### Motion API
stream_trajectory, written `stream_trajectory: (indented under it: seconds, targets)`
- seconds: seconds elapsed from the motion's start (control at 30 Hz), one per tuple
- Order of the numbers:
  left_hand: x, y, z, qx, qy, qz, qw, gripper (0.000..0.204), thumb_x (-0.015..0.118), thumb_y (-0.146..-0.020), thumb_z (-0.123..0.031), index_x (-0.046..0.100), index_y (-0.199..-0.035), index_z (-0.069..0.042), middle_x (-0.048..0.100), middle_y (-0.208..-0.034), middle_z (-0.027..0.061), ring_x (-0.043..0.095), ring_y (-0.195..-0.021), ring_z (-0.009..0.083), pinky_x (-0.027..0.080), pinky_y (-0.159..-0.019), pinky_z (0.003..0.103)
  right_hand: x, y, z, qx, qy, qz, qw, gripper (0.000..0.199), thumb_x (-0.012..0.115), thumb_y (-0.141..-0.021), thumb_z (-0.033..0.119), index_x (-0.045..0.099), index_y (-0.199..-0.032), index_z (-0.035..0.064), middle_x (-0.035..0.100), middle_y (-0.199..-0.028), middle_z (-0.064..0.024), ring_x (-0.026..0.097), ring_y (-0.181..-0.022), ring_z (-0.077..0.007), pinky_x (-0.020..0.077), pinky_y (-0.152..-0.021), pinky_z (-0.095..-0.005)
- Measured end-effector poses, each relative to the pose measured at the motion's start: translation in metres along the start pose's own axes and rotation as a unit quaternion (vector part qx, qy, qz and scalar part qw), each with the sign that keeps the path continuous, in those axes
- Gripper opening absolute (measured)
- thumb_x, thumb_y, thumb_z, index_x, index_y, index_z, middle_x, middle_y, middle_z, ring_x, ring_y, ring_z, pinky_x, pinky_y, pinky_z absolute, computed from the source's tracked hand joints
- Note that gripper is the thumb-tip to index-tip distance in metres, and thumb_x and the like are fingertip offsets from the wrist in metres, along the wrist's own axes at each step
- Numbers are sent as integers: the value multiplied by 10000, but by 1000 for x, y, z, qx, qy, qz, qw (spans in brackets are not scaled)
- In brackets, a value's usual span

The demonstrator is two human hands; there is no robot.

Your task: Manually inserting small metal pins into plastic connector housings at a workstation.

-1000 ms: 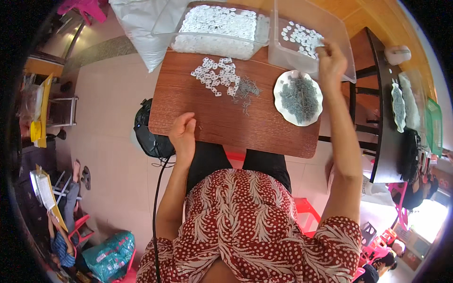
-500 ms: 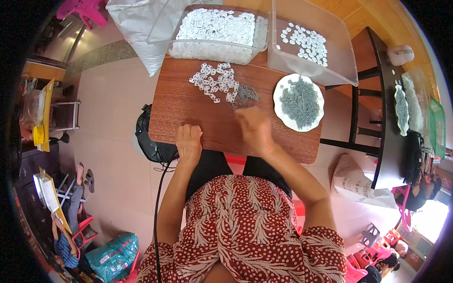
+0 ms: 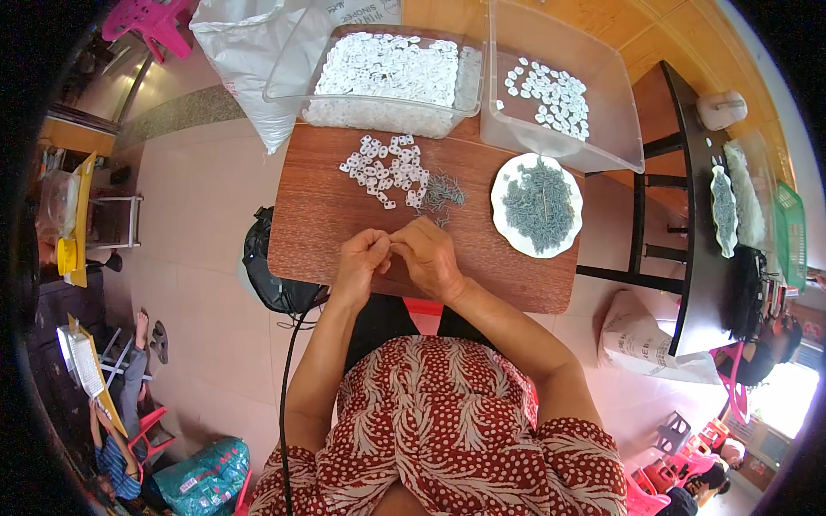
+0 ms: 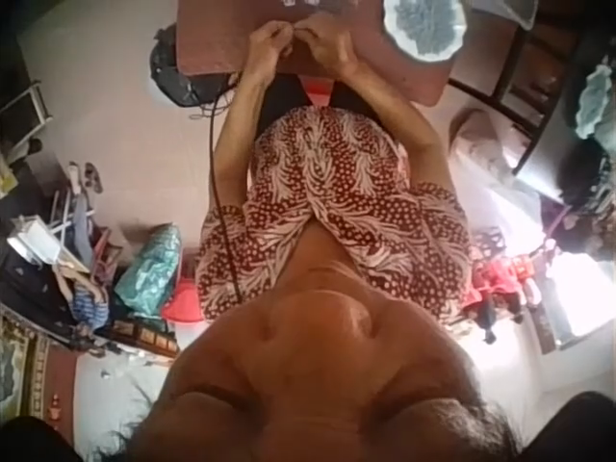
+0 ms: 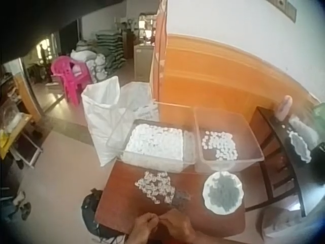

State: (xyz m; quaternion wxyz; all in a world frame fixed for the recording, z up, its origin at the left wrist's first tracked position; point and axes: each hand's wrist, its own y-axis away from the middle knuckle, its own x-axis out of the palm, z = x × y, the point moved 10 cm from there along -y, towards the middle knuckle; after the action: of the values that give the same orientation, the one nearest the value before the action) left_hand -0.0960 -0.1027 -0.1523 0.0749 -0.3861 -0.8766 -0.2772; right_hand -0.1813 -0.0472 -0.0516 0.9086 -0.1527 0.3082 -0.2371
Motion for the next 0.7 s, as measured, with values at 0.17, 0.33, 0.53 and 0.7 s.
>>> stream_trajectory:
  seconds: [0.17,0.33,0.53,0.7]
  targets:
    - [-3,-18,-7,74,-84,-85,990,110,589,-849,-131,569,-834,-24,542,-732,20,492,-642,115,393,-540,247,-14,1,-9,28,16,-26,999,115,621,-708,-40,586,-798,21,547,-694,-104,532,-617,-271,429,-538,-339]
    - [22,-14,-67,357,-550,-225,721,131,644,-739,-80,568,-844,-62,527,-787,86,518,-773,264,432,-603,369,-22,17,-38,180,-36,-73,980,65,624,-745,-11,585,-791,12,560,-692,-90,543,-578,-179,430,-517,-286]
    - [27,-31,-42,352,-631,-183,667,135,629,-734,-77,546,-840,-75,490,-796,93,497,-779,290,438,-632,382,-28,35,-54,246,-60,-75,965,44,596,-823,38,581,-846,2,559,-725,12,483,-637,-33,413,-554,-189]
    - [33,-26,-42,378,-664,-205,612,82,602,-740,-68,542,-796,-62,471,-787,97,484,-777,293,435,-629,386,-23,41,-59,307,-135,-82,938,64,588,-835,64,588,-860,5,593,-731,-6,511,-638,-37,409,-550,-170]
